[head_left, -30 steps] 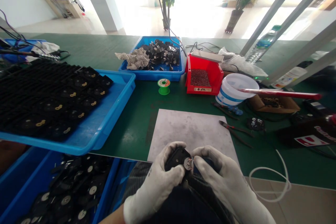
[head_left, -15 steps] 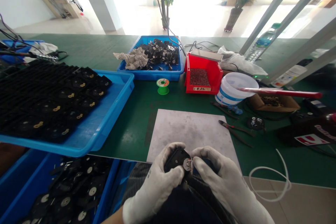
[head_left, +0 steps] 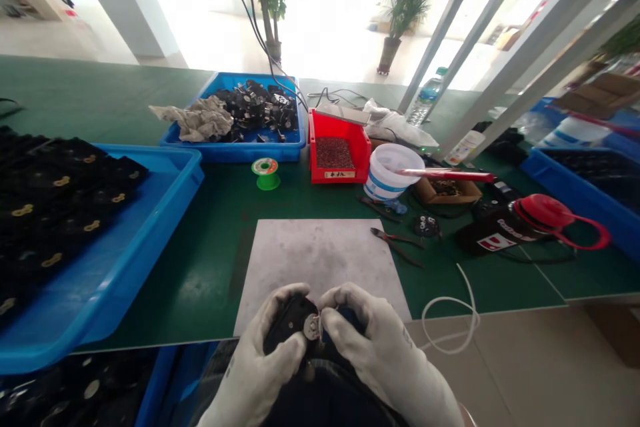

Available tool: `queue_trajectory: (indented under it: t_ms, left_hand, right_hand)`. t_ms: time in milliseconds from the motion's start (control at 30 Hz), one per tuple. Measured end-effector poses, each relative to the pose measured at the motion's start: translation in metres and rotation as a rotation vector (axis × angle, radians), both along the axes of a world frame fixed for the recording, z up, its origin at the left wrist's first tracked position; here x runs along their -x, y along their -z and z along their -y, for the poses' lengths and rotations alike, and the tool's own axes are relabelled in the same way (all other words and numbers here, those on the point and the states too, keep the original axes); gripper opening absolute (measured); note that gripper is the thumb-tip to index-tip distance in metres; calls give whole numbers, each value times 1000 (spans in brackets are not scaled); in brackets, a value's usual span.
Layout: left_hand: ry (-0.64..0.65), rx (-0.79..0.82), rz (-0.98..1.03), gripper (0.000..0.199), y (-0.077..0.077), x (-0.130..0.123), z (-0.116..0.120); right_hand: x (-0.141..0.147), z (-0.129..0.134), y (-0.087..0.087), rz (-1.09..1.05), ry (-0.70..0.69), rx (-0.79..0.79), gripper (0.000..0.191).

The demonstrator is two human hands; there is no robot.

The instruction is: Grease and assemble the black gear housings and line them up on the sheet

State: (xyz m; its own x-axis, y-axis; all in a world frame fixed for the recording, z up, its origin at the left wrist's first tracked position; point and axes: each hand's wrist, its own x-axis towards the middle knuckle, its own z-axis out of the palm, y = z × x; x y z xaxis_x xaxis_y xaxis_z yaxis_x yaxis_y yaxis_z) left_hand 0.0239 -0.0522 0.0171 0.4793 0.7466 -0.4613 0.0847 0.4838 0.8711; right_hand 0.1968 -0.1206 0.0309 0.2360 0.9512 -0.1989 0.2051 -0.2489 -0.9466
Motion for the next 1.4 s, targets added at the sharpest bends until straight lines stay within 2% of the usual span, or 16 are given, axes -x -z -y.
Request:
queue_trajectory:
  t_ms: [200,367,900,1067,1167,1233,1300,1333,1400]
  left_hand:
    - [3,12,-26,69,3,0,-1]
    - [-23,-103,-48,61,4,1,-5]
    - [-27,-120,-45,63,11,3,-6]
    - [-39,-131,-39,62,10,2,-6]
    - [-45,-128,-35,62,9,2,-7]
    - [-41,-116,-27,65,7,2,-7]
    - [-23,-91,-26,67,3,3,-9]
    - [-7,-72,-25,66,1,2,-9]
    - [10,-27,-17,64,-6,1,-9]
  right_hand:
    - [0,0,-5,35,19,41,15]
    - [1,0,-10,23,12,31,15]
    - [0,1,-11,28,12,68,14]
    - [0,0,-6,9,-9,39,15]
    - [-1,0,-2,-154,24,-13,23]
    - [-3,0,-1,-379,76,3,45]
    - [-8,1,-2,-616,100,95,65]
    - [-10,2,-3,-673,89,144,69]
    - [-13,3,-4,-636,65,181,65]
